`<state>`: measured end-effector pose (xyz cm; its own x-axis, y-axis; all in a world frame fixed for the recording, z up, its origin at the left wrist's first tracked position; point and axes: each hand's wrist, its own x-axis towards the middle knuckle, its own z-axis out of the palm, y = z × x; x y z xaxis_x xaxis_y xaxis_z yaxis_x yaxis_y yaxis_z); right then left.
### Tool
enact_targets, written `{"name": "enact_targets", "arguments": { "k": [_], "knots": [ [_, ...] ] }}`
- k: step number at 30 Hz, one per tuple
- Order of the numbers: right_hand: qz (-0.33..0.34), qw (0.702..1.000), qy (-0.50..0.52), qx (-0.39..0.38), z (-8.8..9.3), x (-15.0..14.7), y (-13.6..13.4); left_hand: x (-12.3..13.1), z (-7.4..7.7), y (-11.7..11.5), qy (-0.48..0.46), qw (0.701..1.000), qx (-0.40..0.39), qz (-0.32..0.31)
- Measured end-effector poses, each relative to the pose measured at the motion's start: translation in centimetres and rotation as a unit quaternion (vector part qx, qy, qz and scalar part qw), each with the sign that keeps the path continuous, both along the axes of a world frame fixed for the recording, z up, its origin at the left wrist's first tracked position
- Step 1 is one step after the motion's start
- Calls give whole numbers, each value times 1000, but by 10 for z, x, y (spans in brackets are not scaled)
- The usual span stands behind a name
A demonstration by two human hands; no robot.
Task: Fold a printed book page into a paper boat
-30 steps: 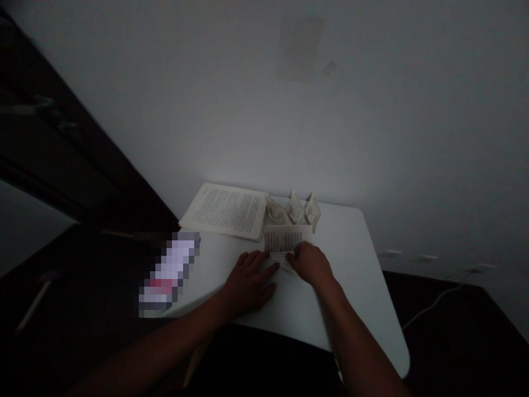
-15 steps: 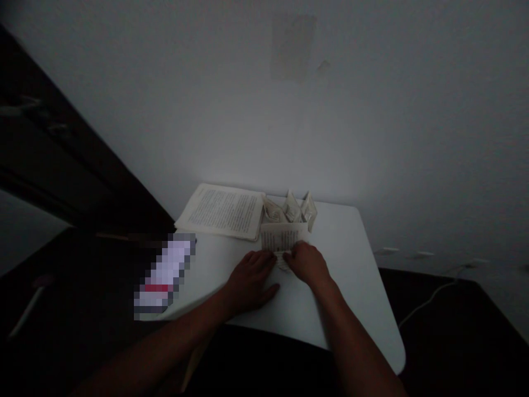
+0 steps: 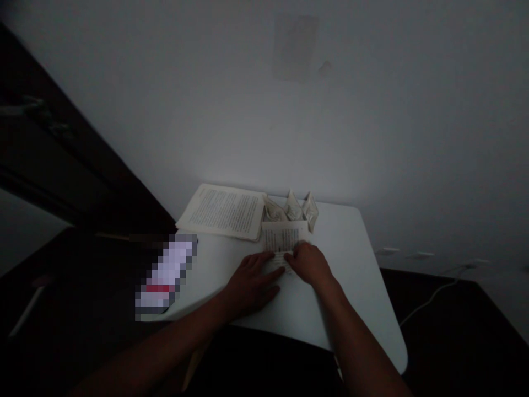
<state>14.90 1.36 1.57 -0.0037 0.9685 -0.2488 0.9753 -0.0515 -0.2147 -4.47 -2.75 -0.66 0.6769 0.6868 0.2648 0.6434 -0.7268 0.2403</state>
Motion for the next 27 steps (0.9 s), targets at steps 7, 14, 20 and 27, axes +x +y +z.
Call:
{"name": "enact_targets", "arguments": {
  "k": [7, 14, 20, 27],
  "knots": [
    [9, 1000, -1, 7, 1, 0, -1, 0, 0, 0, 3, 1000, 2, -7],
    [-11, 999, 32, -2, 5, -1, -4, 1, 1, -3, 10, 1000, -14, 19],
    [-5, 999, 47, -16, 7, 3, -8, 4, 4, -3, 6, 999, -23, 30],
    [16, 998, 47, -32, 10, 9, -18, 3, 2, -3, -5, 999, -22, 27]
  ]
}}
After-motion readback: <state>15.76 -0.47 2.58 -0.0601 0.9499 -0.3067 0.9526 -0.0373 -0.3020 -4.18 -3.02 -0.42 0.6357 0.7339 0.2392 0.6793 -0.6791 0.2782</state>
